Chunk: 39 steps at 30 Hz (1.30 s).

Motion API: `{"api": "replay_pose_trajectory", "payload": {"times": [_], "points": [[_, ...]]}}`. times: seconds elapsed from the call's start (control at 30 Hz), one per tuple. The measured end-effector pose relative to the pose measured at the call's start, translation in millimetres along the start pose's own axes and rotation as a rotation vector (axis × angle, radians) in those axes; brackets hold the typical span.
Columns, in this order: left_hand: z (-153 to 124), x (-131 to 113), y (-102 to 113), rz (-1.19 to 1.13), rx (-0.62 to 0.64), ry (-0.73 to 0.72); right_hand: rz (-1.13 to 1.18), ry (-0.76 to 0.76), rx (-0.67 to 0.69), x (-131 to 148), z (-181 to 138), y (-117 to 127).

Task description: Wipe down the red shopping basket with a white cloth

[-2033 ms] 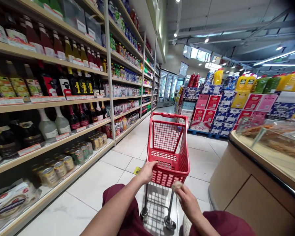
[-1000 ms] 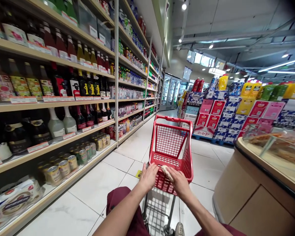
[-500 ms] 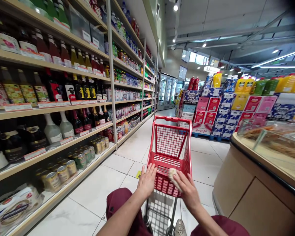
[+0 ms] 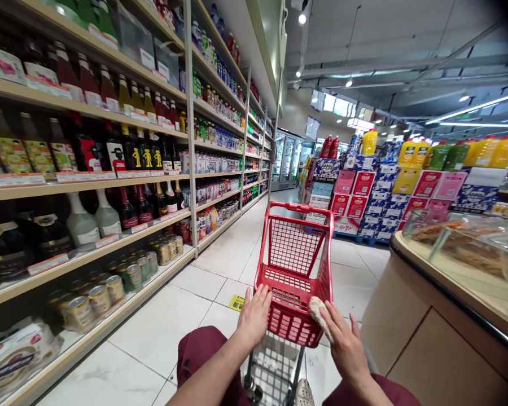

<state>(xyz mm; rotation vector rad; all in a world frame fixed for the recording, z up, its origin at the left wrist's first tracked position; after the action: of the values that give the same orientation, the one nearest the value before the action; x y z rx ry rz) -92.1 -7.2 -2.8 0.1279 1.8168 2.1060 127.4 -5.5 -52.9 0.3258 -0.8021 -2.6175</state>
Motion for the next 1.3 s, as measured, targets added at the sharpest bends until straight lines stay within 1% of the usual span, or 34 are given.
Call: {"api": "replay_pose_trajectory", "payload": {"times": [0.03, 0.1, 0.17, 0.2, 0.23, 0.27, 0.3, 0.37, 0.4, 0.43, 0.47, 0.5, 0.6, 0.67, 0.7, 0.73, 0.8, 0.87, 0.9, 0.97, 1.03, 1.1, 1.17, 1.23, 1.3], "points": [[-0.2, -1.0, -0.8, 0.003, -0.007, 0.002, 0.001, -0.013, -0.007, 4.5, -0.3, -0.1], [-0.9, -2.6, -1.5, 0.013, -0.003, -0.006, 0.026, -0.011, -0.024, 29.3, 8.5, -6.1], [-1.8, -2.7, -0.9, 0.023, 0.010, -0.014, 0.057, 0.026, -0.019, 54.5, 23.0, -13.3], [-2.1, -2.4, -0.3, 0.028, 0.015, -0.015, 0.069, 0.061, -0.011, 59.6, 28.2, -14.6], [-2.3, -2.0, 0.3, 0.034, 0.020, -0.014, 0.077, 0.099, 0.000, 57.6, 30.2, -13.6], [-2.3, -1.7, 0.8, 0.037, 0.022, -0.011, 0.077, 0.128, 0.011, 48.3, 28.1, -10.2], [-2.3, -1.7, 1.2, 0.038, 0.021, -0.006, 0.067, 0.139, 0.019, 33.3, 22.2, -5.0], [-2.1, -3.0, 1.5, 0.026, 0.017, 0.002, 0.028, 0.107, 0.023, -2.0, 4.6, 8.0], [-2.0, -4.2, 1.7, 0.016, 0.016, 0.006, 0.009, 0.072, 0.022, -15.5, -3.7, 13.4], [-1.8, -5.7, 2.1, 0.006, 0.015, 0.009, -0.003, 0.043, 0.022, -22.5, -9.5, 16.7], [-1.5, -7.4, 2.9, -0.004, 0.014, 0.017, -0.006, 0.019, 0.019, -21.8, -11.9, 17.5], [-1.1, -9.1, 3.9, -0.013, 0.018, 0.025, -0.001, 0.004, 0.011, -13.7, -10.4, 15.7], [0.4, -13.7, 7.9, -0.052, 0.047, 0.024, 0.034, 0.009, -0.008, 32.8, 11.0, 0.5], [0.7, -14.8, 9.9, -0.075, 0.070, 0.001, 0.068, 0.052, 0.008, 53.0, 24.5, -8.1], [0.3, -14.4, 10.6, -0.079, 0.074, -0.007, 0.084, 0.083, 0.025, 53.9, 26.4, -9.8], [-0.3, -13.6, 10.8, -0.077, 0.071, -0.008, 0.094, 0.103, 0.039, 48.3, 24.5, -9.5], [-2.3, -11.6, 10.4, -0.067, 0.055, -0.002, 0.084, 0.091, 0.054, 25.0, 12.6, -5.1], [-3.9, -10.8, 9.5, -0.073, 0.041, 0.016, 0.066, 0.006, 0.044, 4.0, 0.2, 0.0], [-4.2, -11.1, 9.4, -0.091, 0.040, 0.024, 0.073, -0.045, 0.031, 0.6, -2.5, 1.3], [-2.8, -12.6, 10.7, -0.158, 0.042, 0.034, 0.166, -0.108, 0.013, 12.1, 2.8, -0.1], [1.0, -14.0, 14.6, -0.285, 0.022, 0.056, 0.372, -0.190, 0.026, 37.1, 19.9, -4.8], [6.2, -13.9, 18.2, -0.495, -0.035, 0.123, 0.651, -0.343, 0.043, 57.9, 39.8, -8.7], [10.6, -14.0, 16.0, -0.776, -0.075, 0.228, 0.875, -0.546, 0.019, 64.8, 53.3, -10.3], [13.3, -17.4, 6.0, -1.067, -0.078, 0.315, 0.978, -0.706, -0.013, 60.1, 58.2, -11.5], [14.6, -24.5, -8.1, -1.310, -0.072, 0.358, 0.981, -0.776, -0.013, 51.9, 58.0, -13.3]]}}
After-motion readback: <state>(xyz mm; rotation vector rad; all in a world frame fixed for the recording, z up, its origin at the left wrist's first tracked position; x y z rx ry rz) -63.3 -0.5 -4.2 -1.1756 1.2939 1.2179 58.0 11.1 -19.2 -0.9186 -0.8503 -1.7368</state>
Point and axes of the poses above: each hand's wrist, its own z-axis towards the middle knuckle, its own y-axis out of the back of the hand, x = y × z, the point moved 3 cm from there along z, towards the middle knuckle, and after that the axes turned 5 degrees about -z, right-handed, at the moved point
